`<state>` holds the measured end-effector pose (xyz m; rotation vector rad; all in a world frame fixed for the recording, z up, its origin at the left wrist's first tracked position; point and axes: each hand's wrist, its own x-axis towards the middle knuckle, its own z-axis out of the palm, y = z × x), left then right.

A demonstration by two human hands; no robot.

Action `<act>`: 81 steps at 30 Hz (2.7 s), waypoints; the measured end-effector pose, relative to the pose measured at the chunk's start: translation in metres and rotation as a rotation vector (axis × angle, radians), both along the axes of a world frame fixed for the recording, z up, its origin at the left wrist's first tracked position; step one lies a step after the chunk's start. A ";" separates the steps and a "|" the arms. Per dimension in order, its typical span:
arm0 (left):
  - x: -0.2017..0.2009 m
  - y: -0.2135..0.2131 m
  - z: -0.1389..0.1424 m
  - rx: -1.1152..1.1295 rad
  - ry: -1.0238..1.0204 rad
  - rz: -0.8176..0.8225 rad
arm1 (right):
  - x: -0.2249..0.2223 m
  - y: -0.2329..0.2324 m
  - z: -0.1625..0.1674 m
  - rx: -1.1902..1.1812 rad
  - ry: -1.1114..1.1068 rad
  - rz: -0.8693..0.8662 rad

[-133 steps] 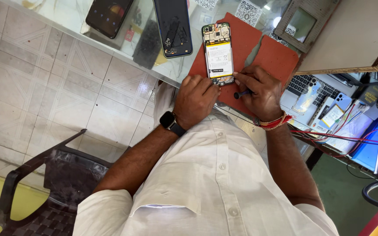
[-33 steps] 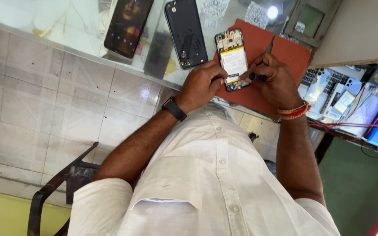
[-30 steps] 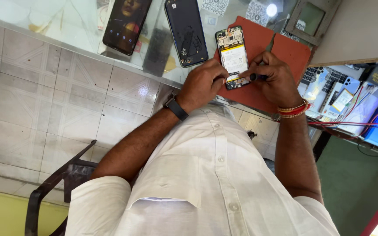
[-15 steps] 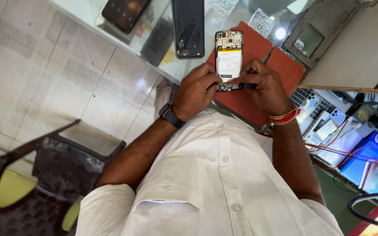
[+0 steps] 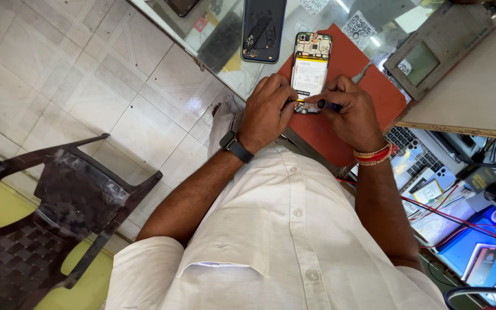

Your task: The person works at a repair counter on a disassembled smartphone, using a screwdriver to unscrew and manipulate internal components near the battery. They reposition the phone body, handle small parts, and continue working on the internals with the screwdriver throughout the clip.

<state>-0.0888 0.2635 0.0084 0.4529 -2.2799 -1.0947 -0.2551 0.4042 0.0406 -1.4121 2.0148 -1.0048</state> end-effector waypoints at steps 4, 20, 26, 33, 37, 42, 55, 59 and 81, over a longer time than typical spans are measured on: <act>-0.004 0.001 -0.004 -0.031 -0.032 0.005 | 0.000 0.001 -0.001 0.021 0.032 -0.007; -0.004 0.002 -0.003 -0.089 -0.093 -0.015 | 0.007 0.000 0.002 -0.016 0.124 0.024; -0.005 0.003 -0.002 -0.071 -0.100 -0.002 | 0.014 -0.001 0.005 -0.044 0.227 0.045; -0.005 0.002 -0.002 -0.054 -0.099 0.004 | 0.028 -0.003 0.008 -0.138 0.274 -0.030; -0.007 0.002 -0.002 -0.030 -0.137 -0.005 | 0.033 -0.008 0.004 -0.189 0.312 -0.042; -0.007 0.001 -0.001 -0.008 -0.164 -0.007 | 0.033 -0.009 -0.001 -0.158 0.279 -0.060; 0.009 -0.008 0.002 0.120 0.099 -0.003 | 0.028 -0.010 -0.003 -0.037 0.122 -0.128; 0.022 -0.014 0.003 0.077 0.167 -0.011 | 0.029 -0.009 -0.005 -0.050 0.132 -0.144; 0.035 -0.021 -0.002 -0.535 0.103 -0.260 | 0.040 -0.010 -0.004 -0.150 0.295 -0.142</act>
